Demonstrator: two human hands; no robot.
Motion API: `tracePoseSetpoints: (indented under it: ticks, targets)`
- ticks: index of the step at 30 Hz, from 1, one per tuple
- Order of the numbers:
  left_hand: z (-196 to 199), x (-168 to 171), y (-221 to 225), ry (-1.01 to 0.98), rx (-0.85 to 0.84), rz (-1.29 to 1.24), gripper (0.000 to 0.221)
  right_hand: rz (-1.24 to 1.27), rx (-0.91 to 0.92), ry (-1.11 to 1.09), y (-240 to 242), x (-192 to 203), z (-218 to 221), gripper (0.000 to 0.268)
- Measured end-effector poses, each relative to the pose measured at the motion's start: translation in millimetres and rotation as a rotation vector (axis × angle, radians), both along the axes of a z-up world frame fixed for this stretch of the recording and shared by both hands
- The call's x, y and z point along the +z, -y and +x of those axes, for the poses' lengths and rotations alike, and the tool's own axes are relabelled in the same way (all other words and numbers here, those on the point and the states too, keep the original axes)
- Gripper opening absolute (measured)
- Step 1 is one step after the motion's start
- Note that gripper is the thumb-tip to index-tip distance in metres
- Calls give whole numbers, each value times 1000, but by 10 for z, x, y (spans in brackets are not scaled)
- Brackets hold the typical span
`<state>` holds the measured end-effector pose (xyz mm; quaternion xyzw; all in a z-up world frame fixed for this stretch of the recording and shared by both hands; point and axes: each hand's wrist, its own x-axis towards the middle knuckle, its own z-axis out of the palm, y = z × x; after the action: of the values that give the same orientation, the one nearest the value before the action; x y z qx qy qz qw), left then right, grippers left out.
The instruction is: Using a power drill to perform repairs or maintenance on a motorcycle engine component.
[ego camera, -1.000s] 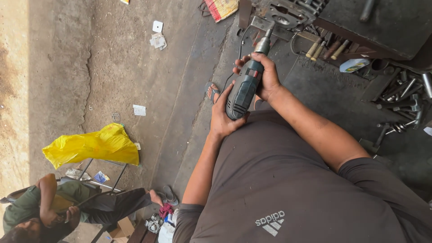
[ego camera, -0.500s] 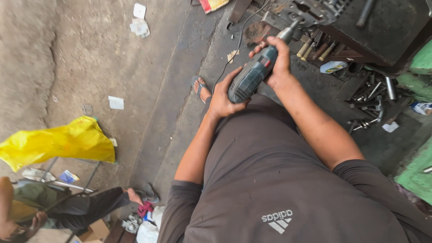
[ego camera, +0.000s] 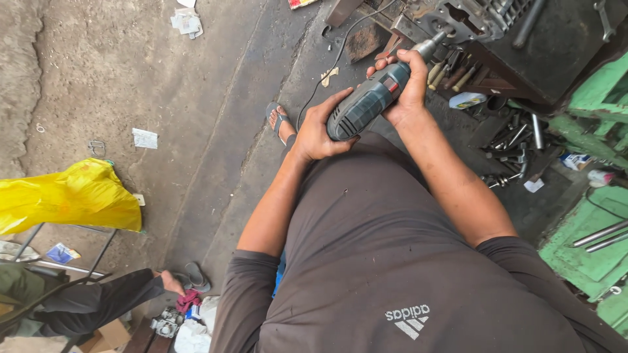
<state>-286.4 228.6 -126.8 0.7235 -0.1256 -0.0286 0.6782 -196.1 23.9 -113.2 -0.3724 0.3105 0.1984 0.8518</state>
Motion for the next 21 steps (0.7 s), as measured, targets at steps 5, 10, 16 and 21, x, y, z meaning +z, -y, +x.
tracePoseSetpoints:
  ticks: [5,10,16,21]
  targets:
    - [42,65,-53,37,-44,9,90,-2,3,6,-17,98,9,26]
    - [51,147,-101,6,-97,40,92,2,-26,-42,1,98,-43,25]
    - [83,158,-79,40,-110,77,92,18,-71,-52,34,11,6,25]
    - [74,103,-79,19,-79,27,92,16,-119,-46,-22,6,84,25]
